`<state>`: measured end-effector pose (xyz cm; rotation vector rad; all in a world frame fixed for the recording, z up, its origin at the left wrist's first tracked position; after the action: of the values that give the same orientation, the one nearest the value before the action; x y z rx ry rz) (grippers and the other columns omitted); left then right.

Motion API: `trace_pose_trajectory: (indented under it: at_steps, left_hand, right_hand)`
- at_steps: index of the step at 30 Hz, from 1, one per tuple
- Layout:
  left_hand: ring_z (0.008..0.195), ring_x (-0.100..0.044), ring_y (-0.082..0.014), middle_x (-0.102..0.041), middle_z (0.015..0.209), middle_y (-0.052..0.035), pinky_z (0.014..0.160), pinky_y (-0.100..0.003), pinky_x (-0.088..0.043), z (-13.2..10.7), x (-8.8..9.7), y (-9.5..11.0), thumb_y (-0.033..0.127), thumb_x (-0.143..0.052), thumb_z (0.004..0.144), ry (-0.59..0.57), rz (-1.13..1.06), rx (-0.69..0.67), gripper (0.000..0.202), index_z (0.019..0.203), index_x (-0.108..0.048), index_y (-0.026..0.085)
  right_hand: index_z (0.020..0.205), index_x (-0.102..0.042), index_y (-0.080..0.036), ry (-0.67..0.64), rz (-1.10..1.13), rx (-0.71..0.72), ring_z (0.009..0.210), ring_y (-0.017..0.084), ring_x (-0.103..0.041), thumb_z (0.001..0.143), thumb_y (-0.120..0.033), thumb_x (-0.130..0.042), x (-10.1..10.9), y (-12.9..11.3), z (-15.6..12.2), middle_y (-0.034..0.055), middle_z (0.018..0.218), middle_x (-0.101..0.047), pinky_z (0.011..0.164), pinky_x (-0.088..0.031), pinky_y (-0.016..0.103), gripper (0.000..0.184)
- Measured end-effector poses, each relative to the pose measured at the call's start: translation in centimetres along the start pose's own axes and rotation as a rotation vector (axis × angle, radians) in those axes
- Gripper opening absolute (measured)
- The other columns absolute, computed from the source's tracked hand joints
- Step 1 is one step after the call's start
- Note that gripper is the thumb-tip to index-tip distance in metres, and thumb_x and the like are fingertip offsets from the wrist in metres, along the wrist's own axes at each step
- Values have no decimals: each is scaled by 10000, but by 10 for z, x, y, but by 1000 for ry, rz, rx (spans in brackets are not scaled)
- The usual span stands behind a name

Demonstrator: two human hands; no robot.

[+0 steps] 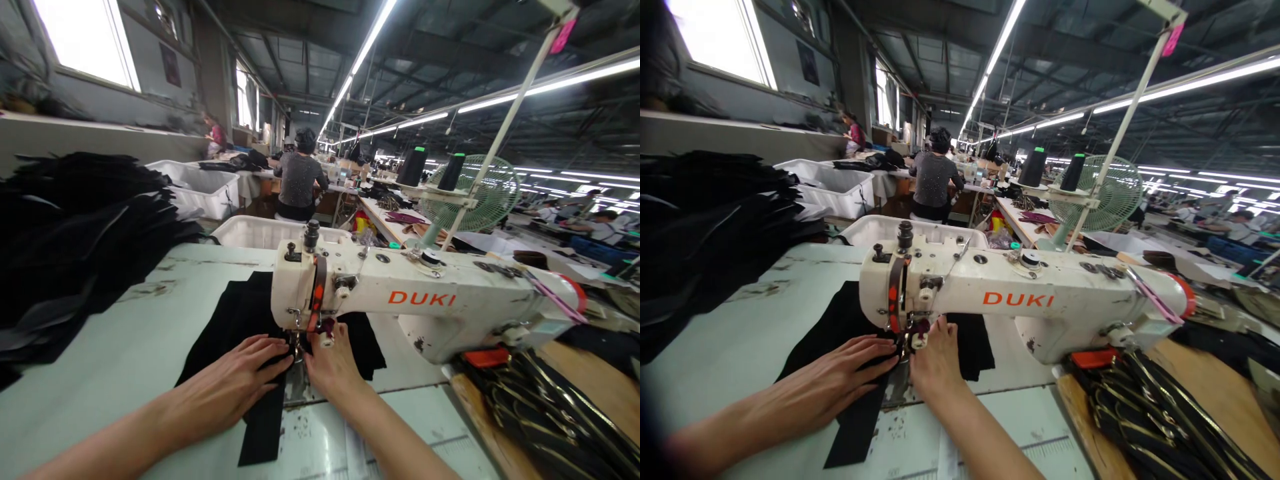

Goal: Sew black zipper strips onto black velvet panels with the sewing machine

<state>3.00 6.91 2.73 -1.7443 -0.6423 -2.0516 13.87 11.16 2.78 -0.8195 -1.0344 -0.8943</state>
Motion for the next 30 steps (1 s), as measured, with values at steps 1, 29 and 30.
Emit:
trace_pose_trajectory:
  at_steps: [1, 29, 30]
  left_hand:
    - [1330, -481, -256, -529, 1438, -93, 1129, -479, -366, 0, 0, 0, 132, -454, 965, 3, -6, -2, 490, 1440, -479, 250]
    - [1279, -540, -198, -635, 1329, 9, 1123, -388, -390, -11, -10, -28, 215, -482, 987, 233, -270, 163, 386, 1347, -584, 311]
    - [1287, -532, -199, -629, 1338, 8, 1126, -389, -383, -10, -8, -26, 205, -480, 983, 225, -244, 151, 398, 1355, -577, 306]
  right_hand:
    - [1002, -705, -187, -2, -10, -12, 1045, 333, -580, 835, -160, -634, -4, 2, 6, 125, 1057, -689, 865, -458, 473, 183]
    - [845, -666, -208, 252, 62, 379, 815, 189, -634, 839, -173, -722, 12, -18, -21, -3, 821, -700, 785, -452, 334, 67]
    - [833, -663, -208, 255, 62, 377, 806, 188, -632, 843, -176, -716, 11, -18, -21, -5, 813, -699, 778, -449, 335, 63]
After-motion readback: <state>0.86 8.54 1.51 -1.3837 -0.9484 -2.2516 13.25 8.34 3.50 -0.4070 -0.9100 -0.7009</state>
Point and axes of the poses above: each hand's wrist, its own z-axis towards the middle knuckle, its own x-axis out of the back of the hand, y = z × x, the point moved 9 cm from there along z, towards the middle knuckle
